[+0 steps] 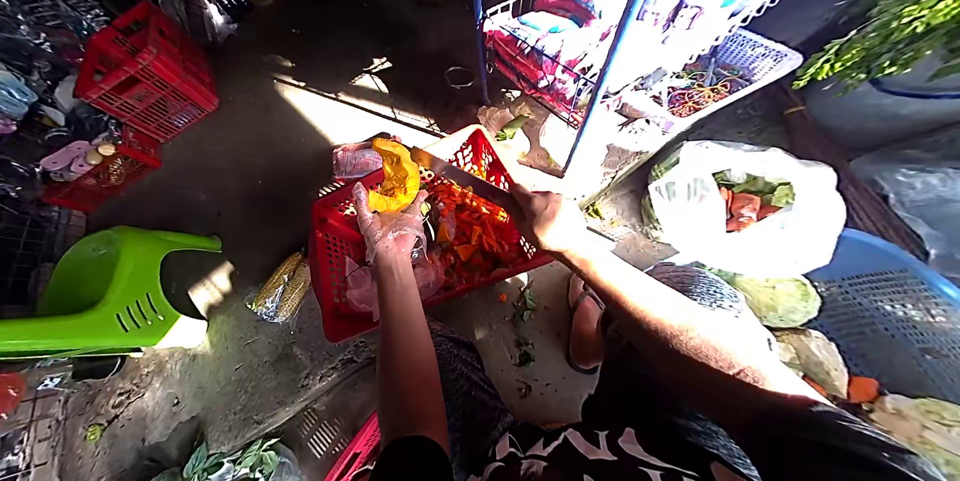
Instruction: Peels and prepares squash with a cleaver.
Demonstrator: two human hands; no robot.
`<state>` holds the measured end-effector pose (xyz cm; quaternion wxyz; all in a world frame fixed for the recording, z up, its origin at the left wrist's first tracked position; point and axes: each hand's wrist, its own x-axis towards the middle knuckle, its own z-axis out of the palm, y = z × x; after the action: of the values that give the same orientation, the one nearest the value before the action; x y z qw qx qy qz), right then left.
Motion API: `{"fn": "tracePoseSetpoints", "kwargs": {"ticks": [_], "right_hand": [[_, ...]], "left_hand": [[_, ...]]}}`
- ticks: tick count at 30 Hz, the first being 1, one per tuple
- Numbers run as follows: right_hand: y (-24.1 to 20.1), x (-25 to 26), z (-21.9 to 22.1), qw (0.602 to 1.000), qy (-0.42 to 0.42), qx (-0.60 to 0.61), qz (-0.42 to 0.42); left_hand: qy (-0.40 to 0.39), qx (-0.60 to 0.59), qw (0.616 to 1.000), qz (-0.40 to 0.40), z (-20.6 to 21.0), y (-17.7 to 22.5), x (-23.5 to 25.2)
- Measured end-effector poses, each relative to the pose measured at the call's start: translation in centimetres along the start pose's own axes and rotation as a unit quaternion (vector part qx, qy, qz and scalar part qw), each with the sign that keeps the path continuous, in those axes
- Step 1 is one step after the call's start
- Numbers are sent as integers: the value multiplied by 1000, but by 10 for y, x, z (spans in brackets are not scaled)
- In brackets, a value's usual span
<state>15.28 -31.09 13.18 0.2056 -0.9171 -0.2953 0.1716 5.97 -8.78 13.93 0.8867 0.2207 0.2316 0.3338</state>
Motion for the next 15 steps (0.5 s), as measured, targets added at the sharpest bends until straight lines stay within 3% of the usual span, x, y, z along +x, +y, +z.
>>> {"fn": "tracePoseSetpoints", "kwargs": {"ticks": [7, 11, 15], "right_hand": [[14, 6, -2, 989, 125, 28, -74], [30, 8, -3, 971, 165, 40, -169], [36, 13, 0, 946, 233, 37, -223]], "left_hand": [[-56, -24, 996, -60, 13, -12, -19], [-84, 137, 982, -102, -3, -14, -15], [-100, 206, 966, -124, -6, -16, -13]]}}
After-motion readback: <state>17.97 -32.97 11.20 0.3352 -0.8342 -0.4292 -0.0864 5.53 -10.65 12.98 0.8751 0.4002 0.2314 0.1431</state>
